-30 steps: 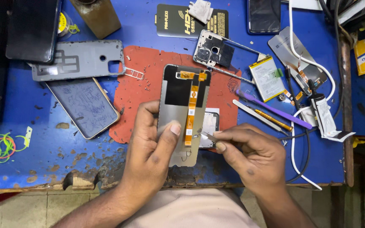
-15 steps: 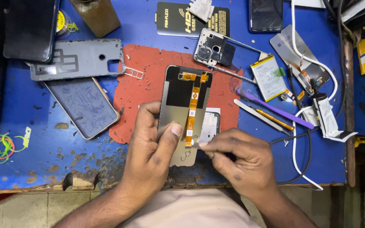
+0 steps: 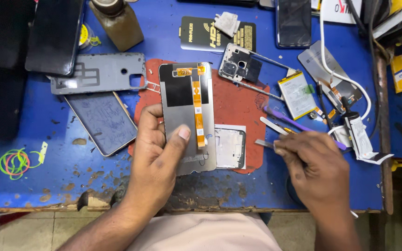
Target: The person cleans the inside of a smartphone chassis with a small brush, then handles a replacement screen and a battery. The person briefly tests a different phone's touchscreen, then returns to the chassis to scrape adhesive and apply glue from a syringe.
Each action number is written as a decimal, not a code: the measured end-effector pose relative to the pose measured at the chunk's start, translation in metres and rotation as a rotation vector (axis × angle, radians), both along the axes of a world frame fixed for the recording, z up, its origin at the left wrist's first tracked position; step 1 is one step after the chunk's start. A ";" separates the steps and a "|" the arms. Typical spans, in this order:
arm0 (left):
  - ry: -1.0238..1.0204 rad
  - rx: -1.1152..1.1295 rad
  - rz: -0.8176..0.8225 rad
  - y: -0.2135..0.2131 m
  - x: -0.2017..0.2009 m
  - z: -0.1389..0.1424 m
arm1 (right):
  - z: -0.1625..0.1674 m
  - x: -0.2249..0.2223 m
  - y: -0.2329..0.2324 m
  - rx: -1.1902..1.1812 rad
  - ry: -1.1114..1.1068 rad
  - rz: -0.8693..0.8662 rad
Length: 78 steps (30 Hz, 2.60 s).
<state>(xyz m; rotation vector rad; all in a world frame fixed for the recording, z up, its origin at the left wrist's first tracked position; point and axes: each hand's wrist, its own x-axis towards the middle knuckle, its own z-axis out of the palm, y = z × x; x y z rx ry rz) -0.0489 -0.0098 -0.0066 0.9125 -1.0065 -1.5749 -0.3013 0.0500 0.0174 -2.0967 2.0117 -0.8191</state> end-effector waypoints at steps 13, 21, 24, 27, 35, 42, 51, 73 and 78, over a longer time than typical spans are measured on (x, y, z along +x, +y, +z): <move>0.061 0.037 -0.104 0.015 -0.011 0.003 | 0.015 0.068 -0.010 -0.016 -0.394 0.219; 0.093 0.029 -0.115 0.014 -0.011 -0.002 | 0.007 0.072 -0.012 -0.173 -0.254 0.231; 0.082 0.015 -0.110 0.012 -0.010 -0.002 | 0.002 0.072 -0.012 -0.163 -0.249 0.227; 0.082 0.033 -0.097 0.011 -0.009 -0.003 | -0.002 0.068 -0.011 -0.030 -0.302 0.184; 0.054 0.044 -0.080 0.007 -0.001 -0.002 | -0.005 0.027 -0.006 0.137 -0.560 0.140; 0.161 0.132 -0.143 0.006 0.003 -0.002 | -0.002 0.005 -0.011 0.235 -0.126 0.111; 0.206 0.186 -0.189 0.011 -0.002 -0.004 | 0.005 0.022 -0.005 0.047 -0.162 -0.021; 0.064 0.161 -0.216 0.004 0.005 0.002 | -0.006 -0.029 0.004 -0.146 -0.057 -0.098; -0.026 0.161 -0.362 0.002 0.007 0.008 | 0.011 -0.009 -0.006 -0.032 -0.667 -0.319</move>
